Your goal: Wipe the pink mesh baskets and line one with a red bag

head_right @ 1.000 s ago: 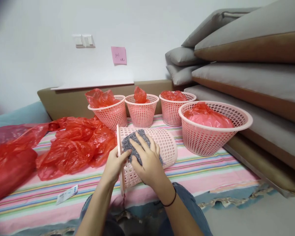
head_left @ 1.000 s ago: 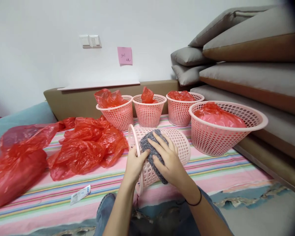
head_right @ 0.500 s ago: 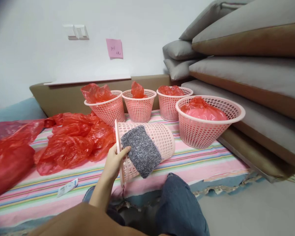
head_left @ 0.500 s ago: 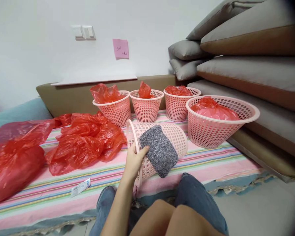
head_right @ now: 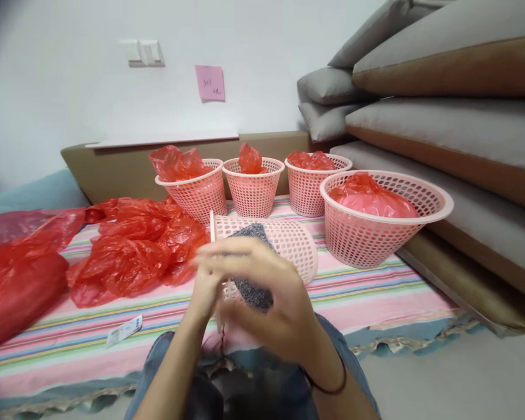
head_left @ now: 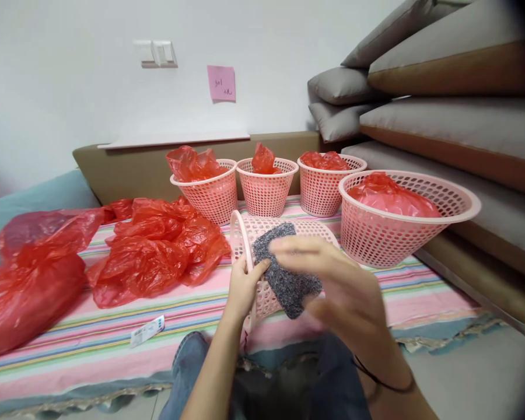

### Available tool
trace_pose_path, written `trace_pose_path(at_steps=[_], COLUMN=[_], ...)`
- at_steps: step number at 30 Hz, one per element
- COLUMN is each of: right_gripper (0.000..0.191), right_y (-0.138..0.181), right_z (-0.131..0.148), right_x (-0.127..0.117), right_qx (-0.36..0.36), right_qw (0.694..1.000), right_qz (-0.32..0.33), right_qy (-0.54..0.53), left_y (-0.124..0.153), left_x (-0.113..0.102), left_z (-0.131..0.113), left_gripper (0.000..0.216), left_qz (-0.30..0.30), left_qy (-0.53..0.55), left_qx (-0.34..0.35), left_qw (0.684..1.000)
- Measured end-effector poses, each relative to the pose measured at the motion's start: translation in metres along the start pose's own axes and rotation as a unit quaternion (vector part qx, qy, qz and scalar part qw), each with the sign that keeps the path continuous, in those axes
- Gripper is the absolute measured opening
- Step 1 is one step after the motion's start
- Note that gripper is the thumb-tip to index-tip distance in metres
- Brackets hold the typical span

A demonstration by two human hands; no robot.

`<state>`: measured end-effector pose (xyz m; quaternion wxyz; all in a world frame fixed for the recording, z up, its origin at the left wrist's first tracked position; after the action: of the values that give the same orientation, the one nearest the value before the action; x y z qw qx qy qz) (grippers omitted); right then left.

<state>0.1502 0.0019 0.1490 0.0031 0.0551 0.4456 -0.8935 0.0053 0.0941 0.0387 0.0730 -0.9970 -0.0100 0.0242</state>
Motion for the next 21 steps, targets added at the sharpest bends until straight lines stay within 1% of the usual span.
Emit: trace_pose_path(at_steps=[3,4,5,7,9,11,15,16,17,18,19,21], right_gripper=[0.024,0.028,0.033,0.043,0.048,0.049,0.048,0.048,0.047,0.046,0.046,0.046], right_y=[0.007,0.012,0.017,0.025,0.026,0.018,-0.004,-0.007,-0.009,-0.010,-0.010,-0.007], right_z=[-0.033,-0.043,-0.051,-0.066,-0.080,-0.095,-0.135,-0.143,-0.148,-0.149,-0.145,-0.127], right_x=[-0.002,0.003,0.012,0.030,0.034,0.020,-0.040,-0.052,-0.059,-0.059,-0.054,-0.026], right_qx=[0.043,0.045,0.034,0.014,0.013,0.037,0.134,0.154,0.166,0.167,0.158,0.119], right_qw=[0.991,0.985,0.979,0.964,0.949,0.941,0.919,0.915,0.914,0.915,0.919,0.931], right_qz=[-0.082,-0.090,-0.076,-0.026,0.005,0.000,-0.065,-0.077,-0.081,-0.078,-0.070,-0.040], right_qy=[0.097,0.143,0.188,0.266,0.314,0.336,0.365,0.365,0.362,0.359,0.354,0.343], left_y=[-0.001,-0.002,-0.003,-0.006,-0.007,-0.008,-0.004,-0.003,-0.002,-0.001,-0.001,-0.001], left_x=[0.001,0.002,0.002,0.001,0.001,0.002,0.001,0.001,0.002,0.002,0.002,0.003], left_z=[-0.001,0.000,0.000,0.001,0.001,0.004,0.013,0.016,0.018,0.020,0.020,0.019], left_gripper=[0.021,0.022,0.024,0.029,0.038,0.047,0.051,0.051,0.051,0.052,0.053,0.057], left_qz=[0.005,0.006,0.006,0.007,0.014,0.027,0.043,0.046,0.050,0.051,0.050,0.045], left_qy=[0.012,0.015,0.018,0.018,0.014,0.005,-0.012,-0.014,-0.017,-0.019,-0.022,-0.027], left_qx=[0.006,0.003,0.000,-0.002,-0.003,-0.010,-0.022,-0.024,-0.025,-0.022,-0.017,-0.004], left_qw=[1.000,1.000,1.000,1.000,1.000,1.000,0.999,0.999,0.998,0.998,0.998,0.999])
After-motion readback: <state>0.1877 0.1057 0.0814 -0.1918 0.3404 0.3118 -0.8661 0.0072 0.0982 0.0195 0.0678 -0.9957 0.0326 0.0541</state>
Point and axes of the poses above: each hand's wrist, its own y-axis away from the middle knuckle, its own x-axis out of the palm, z = x × y, the point moved 9 cm from there along -y, towards the middle knuckle, and after that the axes turned 12 degrees about -y, right-handed, at the moved point
